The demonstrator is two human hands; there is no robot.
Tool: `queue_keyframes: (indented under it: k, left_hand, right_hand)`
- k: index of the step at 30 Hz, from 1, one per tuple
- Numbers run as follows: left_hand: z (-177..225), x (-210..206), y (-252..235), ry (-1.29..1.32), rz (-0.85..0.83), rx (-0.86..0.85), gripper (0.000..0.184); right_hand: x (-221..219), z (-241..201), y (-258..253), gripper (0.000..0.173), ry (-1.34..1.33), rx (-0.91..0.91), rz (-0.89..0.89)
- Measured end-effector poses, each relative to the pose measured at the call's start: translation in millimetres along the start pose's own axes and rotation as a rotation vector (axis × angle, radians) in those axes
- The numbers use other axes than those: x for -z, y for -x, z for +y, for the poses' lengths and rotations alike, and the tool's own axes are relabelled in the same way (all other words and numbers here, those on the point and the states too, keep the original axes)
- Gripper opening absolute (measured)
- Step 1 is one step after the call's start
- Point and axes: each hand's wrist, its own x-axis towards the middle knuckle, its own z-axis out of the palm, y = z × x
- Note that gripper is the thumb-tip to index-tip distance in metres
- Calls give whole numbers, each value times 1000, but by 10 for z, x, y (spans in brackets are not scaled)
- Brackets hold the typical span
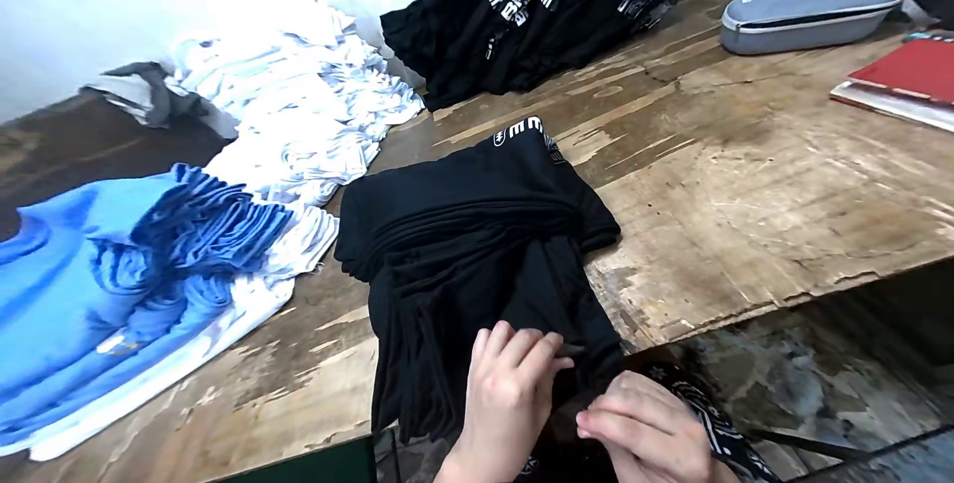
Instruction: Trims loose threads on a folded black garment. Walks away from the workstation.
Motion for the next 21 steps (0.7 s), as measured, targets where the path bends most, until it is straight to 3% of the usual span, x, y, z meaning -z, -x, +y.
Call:
queue_keyframes:
  k: [2, 4, 6, 8, 11, 14, 16, 20, 21]
  left_hand:
    - [-54, 8, -25, 34, -102, 92, 26]
    - [-155, 90, -64, 112, -99, 105, 24]
    - [-266, 300, -92, 101, -32, 74, 28]
    - [-421, 588, -73, -9, 40, 92, 23]
    - [-705, 795, 1, -110, 91, 229, 21]
    - [-662, 689, 53, -86, 4, 438, 26]
    - [-504, 595, -8, -210, 23, 496, 30]
    - [-308, 454, -136, -399, 133, 404, 19]
    - [-326, 406, -136, -396, 144, 348, 17]
  right_hand:
    - [-14, 11, 29, 16, 138, 17, -69]
    - [-71, -18, -17, 35, 334, -60, -166]
    - [-134, -6, -117, 30, 479, -168, -269]
    - [-110, 70, -201, 23, 408, -207, -316]
    - [19, 109, -421, 39, 254, -290, -307]
    - [-20, 206, -758, 26, 313, -375, -177]
    - [-200, 351, -1032, 20, 368, -414, -63]
    - [-592, 590, -1507, 26, 428, -533, -137]
    - [-654, 634, -1552, 20, 412, -539, -144]
